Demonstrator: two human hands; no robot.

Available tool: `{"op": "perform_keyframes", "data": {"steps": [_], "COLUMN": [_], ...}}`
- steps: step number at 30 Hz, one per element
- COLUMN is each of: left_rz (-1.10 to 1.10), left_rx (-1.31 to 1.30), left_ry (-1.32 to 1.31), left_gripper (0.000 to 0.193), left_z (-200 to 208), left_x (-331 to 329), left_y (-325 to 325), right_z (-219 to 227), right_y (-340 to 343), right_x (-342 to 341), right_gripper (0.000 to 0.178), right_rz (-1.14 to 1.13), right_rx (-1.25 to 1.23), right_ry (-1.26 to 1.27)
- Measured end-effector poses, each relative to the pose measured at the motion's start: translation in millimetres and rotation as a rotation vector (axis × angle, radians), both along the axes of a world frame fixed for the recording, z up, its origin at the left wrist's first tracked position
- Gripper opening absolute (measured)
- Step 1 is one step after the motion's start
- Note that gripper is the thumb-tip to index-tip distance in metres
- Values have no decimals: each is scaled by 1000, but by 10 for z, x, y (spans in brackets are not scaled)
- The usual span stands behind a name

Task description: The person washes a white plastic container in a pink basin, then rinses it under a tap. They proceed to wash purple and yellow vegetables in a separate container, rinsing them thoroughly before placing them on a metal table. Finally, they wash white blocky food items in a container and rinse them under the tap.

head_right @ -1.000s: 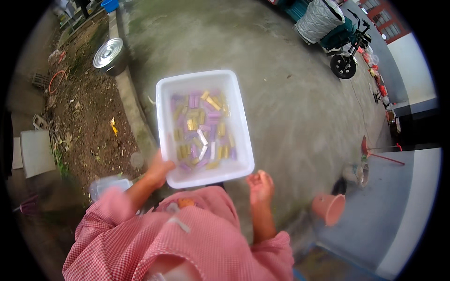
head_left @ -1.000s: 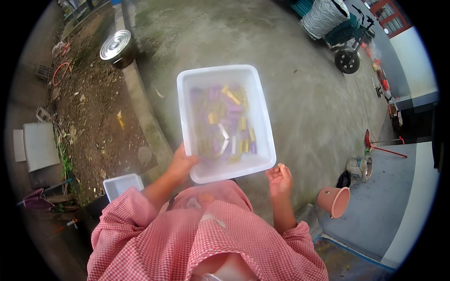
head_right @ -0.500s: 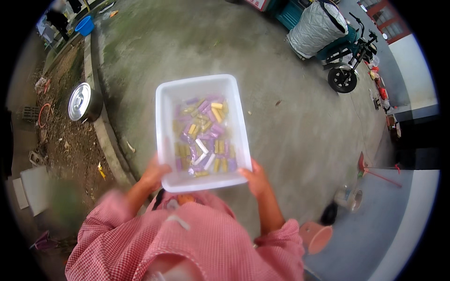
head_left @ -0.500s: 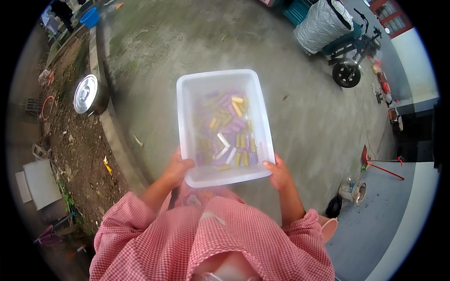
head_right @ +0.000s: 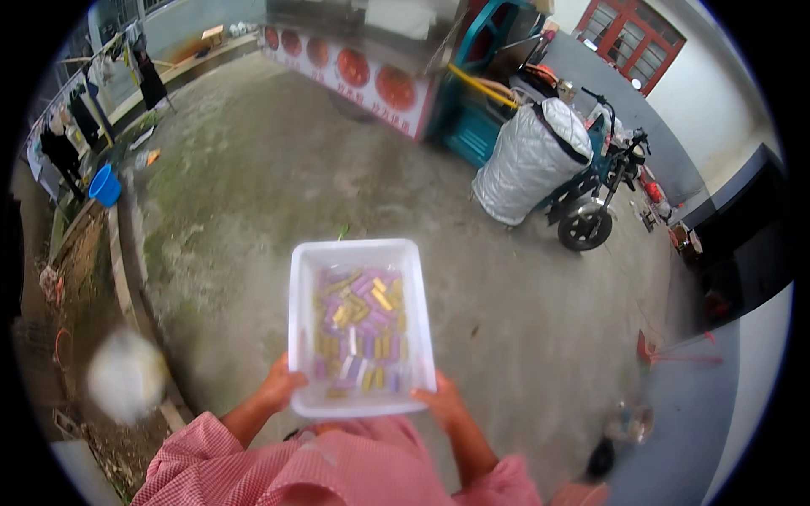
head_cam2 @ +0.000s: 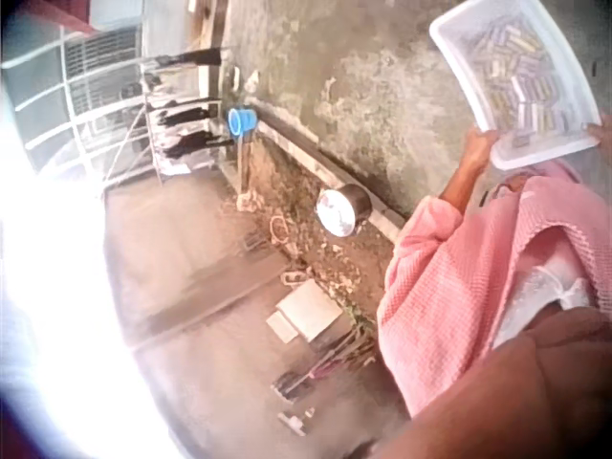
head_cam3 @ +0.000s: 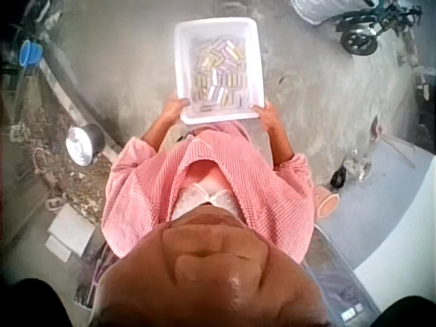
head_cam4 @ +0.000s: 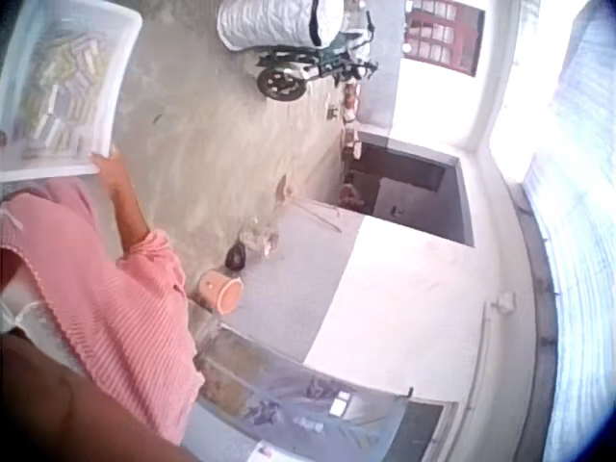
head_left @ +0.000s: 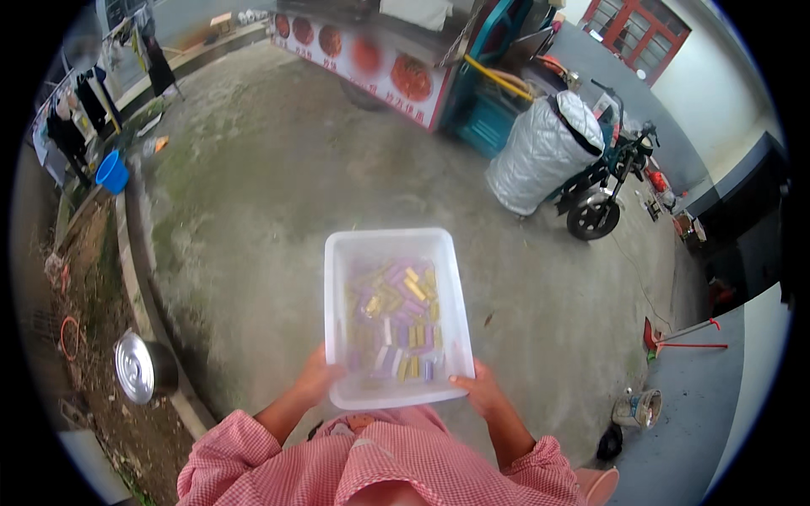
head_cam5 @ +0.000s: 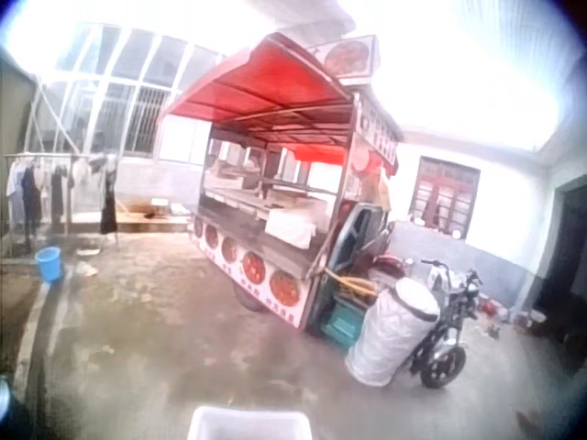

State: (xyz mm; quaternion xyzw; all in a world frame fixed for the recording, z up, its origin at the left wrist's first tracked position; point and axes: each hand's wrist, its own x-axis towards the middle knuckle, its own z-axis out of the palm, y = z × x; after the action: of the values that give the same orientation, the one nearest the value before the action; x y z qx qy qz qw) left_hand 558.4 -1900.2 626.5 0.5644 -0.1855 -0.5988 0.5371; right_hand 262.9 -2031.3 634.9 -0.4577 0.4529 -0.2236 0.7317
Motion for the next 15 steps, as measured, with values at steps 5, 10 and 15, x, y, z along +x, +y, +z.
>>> {"op": "perform_keyframes", "data": {"steps": [5, 10, 15], "left_rz": [70, 127, 174], "left_rx": [-34, -31, -128], "left_ry": [-82, 142, 57], "left_gripper": [53, 62, 57], "left_z": [-22, 73, 372], "left_x": [567, 1292, 2055], "left_y": [-1268, -2521, -3614], "right_z": [160, 459, 707], "right_y": [-1499, -2930, -4135], "right_x": [688, 1496, 2329], "right_gripper": [55, 57, 57], "right_rz": [71, 124, 172], "right_rx": [18, 1, 144], "right_ry": [-53, -47, -124]}}
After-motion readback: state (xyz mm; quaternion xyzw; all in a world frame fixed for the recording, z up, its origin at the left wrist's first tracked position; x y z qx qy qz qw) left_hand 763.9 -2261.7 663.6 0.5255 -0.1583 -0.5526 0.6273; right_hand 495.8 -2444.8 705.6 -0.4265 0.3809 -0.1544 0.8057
